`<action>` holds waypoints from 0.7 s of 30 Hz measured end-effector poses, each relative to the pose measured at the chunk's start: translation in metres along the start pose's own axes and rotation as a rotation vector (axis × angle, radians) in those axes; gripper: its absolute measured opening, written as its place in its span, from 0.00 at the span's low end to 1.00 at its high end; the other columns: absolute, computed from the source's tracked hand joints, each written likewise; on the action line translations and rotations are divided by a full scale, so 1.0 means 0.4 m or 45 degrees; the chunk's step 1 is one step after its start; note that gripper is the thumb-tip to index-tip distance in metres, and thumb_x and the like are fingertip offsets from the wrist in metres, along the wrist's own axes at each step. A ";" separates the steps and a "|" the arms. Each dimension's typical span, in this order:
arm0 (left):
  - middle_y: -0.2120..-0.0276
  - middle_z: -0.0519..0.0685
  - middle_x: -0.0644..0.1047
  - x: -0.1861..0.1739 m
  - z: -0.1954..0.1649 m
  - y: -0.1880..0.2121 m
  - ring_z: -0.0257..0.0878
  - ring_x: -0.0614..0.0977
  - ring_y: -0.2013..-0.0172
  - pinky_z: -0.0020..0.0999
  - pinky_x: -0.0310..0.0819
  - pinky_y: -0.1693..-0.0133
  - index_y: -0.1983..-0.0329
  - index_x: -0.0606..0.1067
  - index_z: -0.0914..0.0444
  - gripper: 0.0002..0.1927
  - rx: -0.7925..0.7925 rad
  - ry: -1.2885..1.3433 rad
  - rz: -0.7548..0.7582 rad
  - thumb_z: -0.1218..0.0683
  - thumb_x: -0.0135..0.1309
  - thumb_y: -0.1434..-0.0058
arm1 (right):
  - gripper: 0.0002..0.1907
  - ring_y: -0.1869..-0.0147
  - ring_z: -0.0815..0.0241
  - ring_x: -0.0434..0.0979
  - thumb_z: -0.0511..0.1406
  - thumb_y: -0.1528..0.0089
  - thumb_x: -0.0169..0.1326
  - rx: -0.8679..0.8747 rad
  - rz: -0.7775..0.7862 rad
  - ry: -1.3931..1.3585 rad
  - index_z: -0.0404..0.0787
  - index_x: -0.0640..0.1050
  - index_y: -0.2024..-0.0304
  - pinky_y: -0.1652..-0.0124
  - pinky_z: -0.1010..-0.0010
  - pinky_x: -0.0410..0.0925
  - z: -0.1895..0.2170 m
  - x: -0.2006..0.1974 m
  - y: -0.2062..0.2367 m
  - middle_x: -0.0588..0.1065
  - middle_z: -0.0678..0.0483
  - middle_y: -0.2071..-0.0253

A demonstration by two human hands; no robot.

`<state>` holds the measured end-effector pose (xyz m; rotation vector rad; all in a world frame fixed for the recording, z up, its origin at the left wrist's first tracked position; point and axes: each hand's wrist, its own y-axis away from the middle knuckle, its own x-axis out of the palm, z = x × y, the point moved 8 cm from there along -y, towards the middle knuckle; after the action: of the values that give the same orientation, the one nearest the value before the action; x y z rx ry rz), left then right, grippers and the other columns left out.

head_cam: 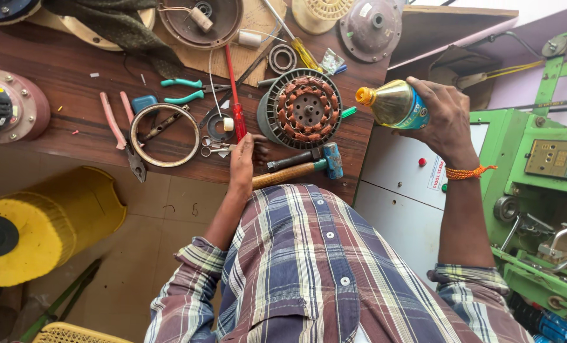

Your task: The person pours liquid from a plastic bottle onto the copper windings of an electric motor stator on a workbench, rotating the bottle around the stator to wet different spots. They then use a screwdriver to work between the windings, reposition the stator, and pour more liquid over it.

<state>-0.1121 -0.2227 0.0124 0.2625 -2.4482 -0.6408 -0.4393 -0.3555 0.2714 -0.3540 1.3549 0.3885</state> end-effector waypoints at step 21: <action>0.68 0.43 0.78 -0.043 -0.134 -0.011 0.28 0.76 0.67 0.24 0.70 0.63 0.54 0.77 0.62 0.14 0.210 -0.174 -0.119 0.48 0.48 0.26 | 0.44 0.29 0.54 0.72 0.44 0.50 0.75 -0.338 0.039 0.349 0.58 0.74 0.32 0.30 0.46 0.57 0.055 0.027 -0.140 0.73 0.58 0.36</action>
<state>-0.0663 -0.2417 0.0399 0.4132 -2.6373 -0.5116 -0.3922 -0.3940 0.2659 -0.6244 1.5810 0.5633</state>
